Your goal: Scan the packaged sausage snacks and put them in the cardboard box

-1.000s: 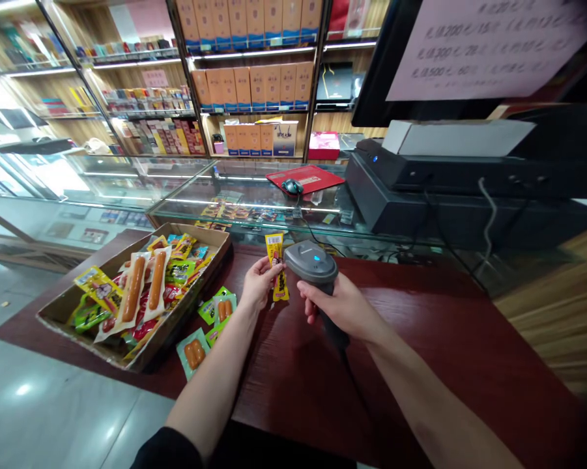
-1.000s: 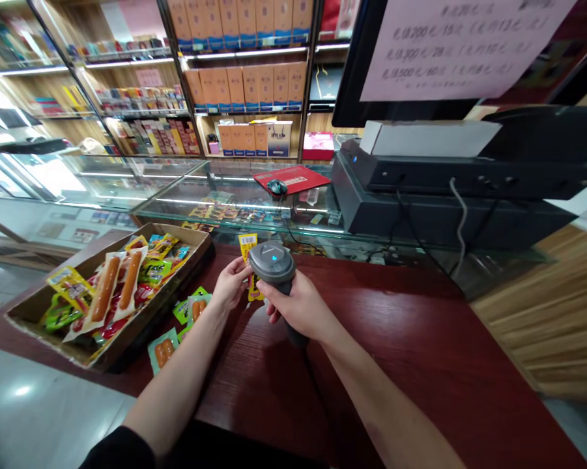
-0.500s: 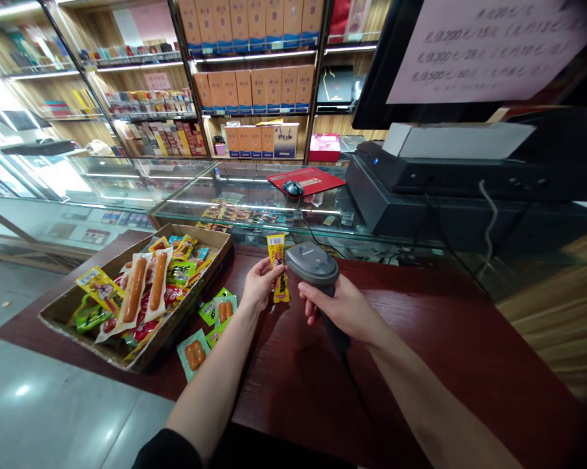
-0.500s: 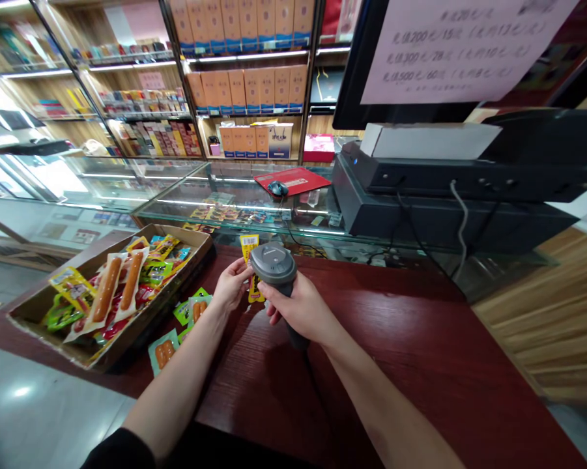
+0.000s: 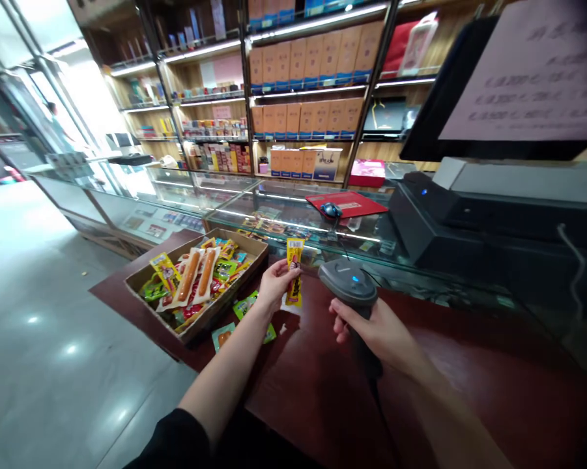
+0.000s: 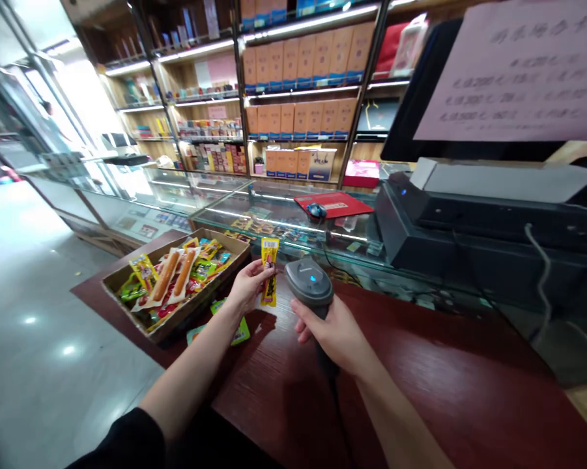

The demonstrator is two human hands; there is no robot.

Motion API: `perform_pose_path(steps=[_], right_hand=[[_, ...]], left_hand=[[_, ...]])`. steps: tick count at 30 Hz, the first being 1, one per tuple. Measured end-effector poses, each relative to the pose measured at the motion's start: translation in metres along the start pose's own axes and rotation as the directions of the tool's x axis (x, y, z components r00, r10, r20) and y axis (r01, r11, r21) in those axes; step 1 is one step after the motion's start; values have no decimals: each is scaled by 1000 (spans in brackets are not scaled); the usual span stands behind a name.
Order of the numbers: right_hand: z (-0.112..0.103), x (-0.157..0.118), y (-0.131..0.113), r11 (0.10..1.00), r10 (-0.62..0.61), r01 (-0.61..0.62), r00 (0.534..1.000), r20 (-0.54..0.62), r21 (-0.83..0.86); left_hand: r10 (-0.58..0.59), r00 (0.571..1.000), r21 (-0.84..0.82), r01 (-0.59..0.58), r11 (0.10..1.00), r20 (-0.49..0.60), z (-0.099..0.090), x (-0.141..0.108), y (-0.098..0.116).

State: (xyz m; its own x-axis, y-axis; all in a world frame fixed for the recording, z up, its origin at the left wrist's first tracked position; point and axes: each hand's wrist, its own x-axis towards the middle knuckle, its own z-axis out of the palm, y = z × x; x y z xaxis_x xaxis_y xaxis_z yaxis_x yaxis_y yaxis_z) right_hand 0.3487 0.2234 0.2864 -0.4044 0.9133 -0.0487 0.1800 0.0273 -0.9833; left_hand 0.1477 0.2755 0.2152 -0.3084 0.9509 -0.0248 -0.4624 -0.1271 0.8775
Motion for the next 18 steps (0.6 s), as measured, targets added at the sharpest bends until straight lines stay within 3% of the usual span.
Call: perform_pose_path(steps=[5,9,13,18], right_hand=[[1,-2,-5,1000,18,-18,1000,-3,-21],[3,-1,-4,997,-21,22,999,26,-70],[6,3,3,992,-60,65,997,52,-107],[9,4,7,990,-54,58,998,39,-128]], left_hand=[[129,989,44,-126,991,-75,-42,5,70],[262,947,152,-236,960,-183,-81,14,120],[349,905,248,-290,924,-241,-106,23,149],[419,870,352,-318,880,-261,-116,21,168]])
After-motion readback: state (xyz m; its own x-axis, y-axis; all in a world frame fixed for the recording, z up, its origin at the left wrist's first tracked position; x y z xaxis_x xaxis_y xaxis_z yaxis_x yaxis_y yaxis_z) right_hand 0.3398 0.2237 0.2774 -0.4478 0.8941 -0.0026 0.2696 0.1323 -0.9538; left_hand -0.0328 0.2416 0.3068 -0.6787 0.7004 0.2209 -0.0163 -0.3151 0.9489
